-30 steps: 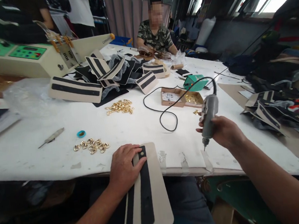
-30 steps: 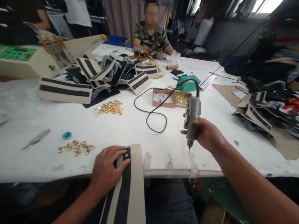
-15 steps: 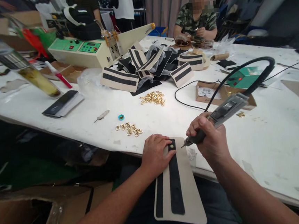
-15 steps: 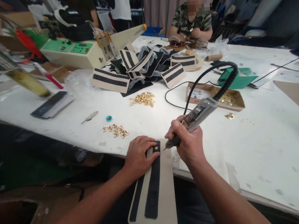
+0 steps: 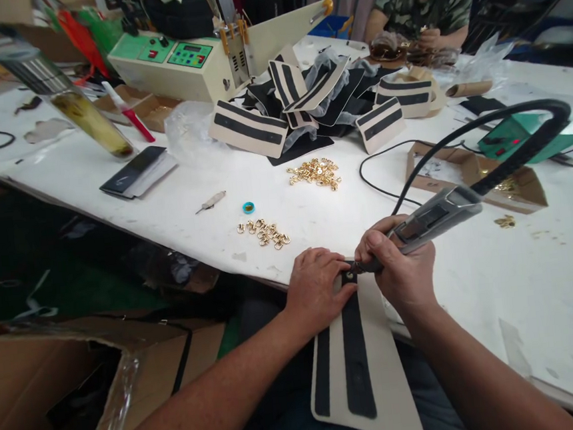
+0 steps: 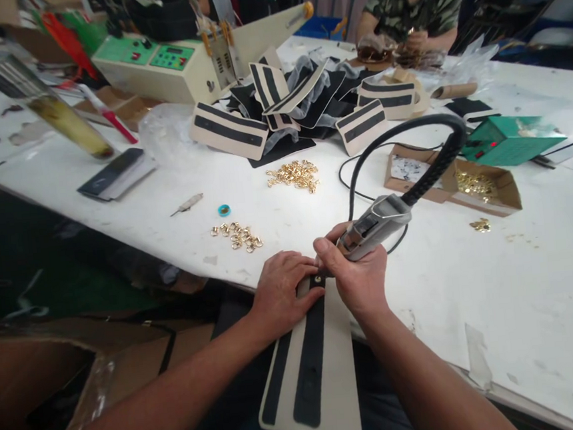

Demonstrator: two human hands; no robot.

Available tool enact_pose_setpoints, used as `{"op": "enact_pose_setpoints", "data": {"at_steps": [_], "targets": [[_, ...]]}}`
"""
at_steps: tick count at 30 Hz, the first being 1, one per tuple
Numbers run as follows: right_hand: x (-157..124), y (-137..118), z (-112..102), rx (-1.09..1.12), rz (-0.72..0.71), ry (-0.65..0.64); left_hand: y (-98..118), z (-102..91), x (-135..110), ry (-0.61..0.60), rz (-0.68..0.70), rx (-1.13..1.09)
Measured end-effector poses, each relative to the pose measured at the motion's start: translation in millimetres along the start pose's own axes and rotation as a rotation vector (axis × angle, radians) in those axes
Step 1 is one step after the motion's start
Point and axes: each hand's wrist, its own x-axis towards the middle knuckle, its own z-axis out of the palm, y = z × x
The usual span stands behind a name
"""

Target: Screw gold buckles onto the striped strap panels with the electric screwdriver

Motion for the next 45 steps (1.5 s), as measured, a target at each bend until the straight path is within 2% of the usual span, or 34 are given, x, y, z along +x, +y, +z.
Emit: {"op": "enact_pose_setpoints", "data": {"at_steps": [14,19,26,40,45], "targets": [[-1,6,-9,-0.139,-0.033,-0.043,-1,1.1,0,-0.015,0.003,0.001],[0,7,-12,-0.189,-0.055,-0.111,0,1.0,0,-0.031,0.004,0.014],[-1,2,-14,-0.244,-0.042,-0.182,0,4.6,1,0.016,-0.003,0.017],[0,10,-14,-0.159,-0.127,-0.149,1,3.5,1,-0.006,-0.009,0.034],[2,8,-14,-0.161,-0.102,-0.194,2,4.6,1,-0.002,-0.016,0.012]]}}
